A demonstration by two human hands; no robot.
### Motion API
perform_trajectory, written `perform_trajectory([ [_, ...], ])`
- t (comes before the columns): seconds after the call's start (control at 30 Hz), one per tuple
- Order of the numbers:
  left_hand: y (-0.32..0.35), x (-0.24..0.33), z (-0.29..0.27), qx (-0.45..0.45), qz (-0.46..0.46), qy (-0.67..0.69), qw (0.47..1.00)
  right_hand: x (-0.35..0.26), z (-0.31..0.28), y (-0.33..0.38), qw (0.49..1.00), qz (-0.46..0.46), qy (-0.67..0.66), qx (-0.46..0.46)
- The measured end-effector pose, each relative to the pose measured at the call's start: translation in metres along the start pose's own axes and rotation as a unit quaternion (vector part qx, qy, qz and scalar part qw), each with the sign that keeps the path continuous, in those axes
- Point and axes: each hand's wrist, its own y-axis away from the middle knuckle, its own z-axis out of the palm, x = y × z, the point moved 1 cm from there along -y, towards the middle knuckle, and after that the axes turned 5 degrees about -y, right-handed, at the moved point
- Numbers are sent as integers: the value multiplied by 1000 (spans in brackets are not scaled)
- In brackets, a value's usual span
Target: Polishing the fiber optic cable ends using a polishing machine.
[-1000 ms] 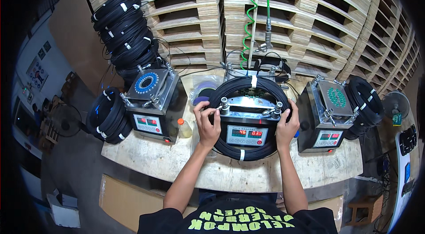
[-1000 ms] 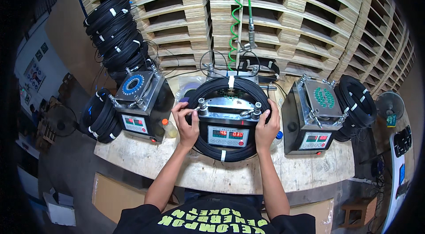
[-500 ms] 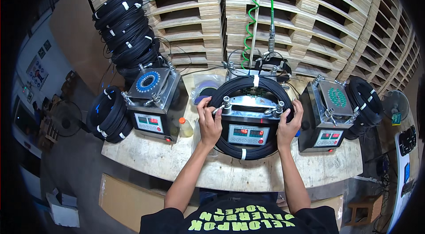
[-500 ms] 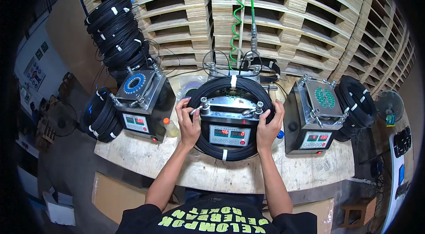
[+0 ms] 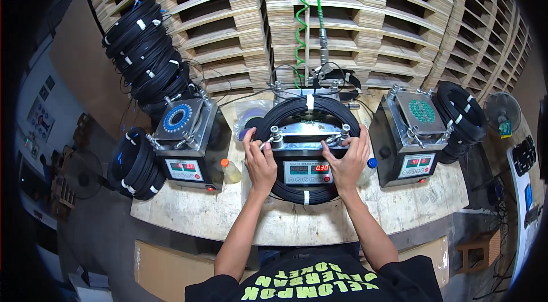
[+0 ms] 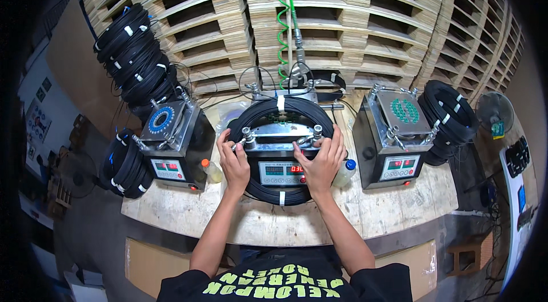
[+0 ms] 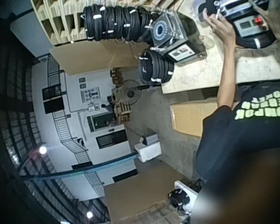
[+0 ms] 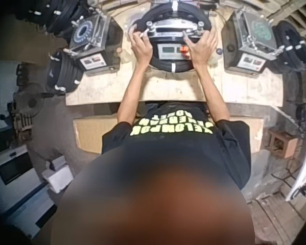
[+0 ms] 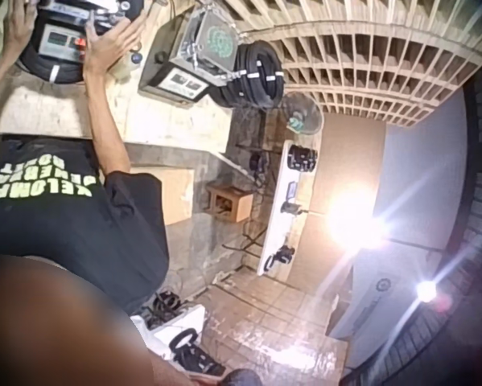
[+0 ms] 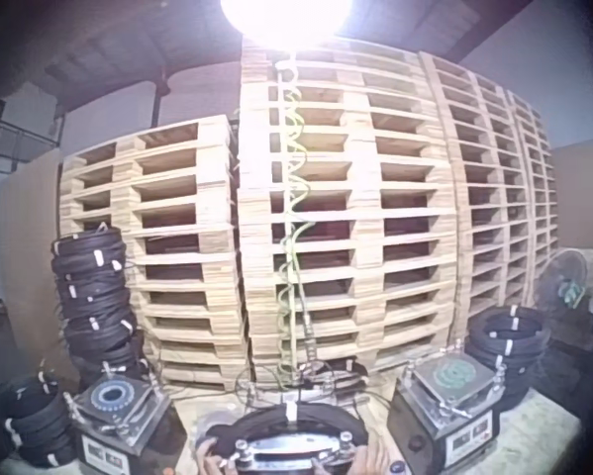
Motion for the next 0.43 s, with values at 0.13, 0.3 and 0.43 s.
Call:
perform_trajectory([
  [0.13, -1, 3, -3, 8, 8, -7, 1000, 16, -6, 2, 982, 64, -176, 21],
  [0.3, 0, 2, -1, 4, 15, -16, 1000, 27, -4, 5, 986, 12, -156, 50],
  [0.43, 2, 0, 0, -5, 4, -5, 1000, 25, -9, 2, 944, 189, -269, 35],
])
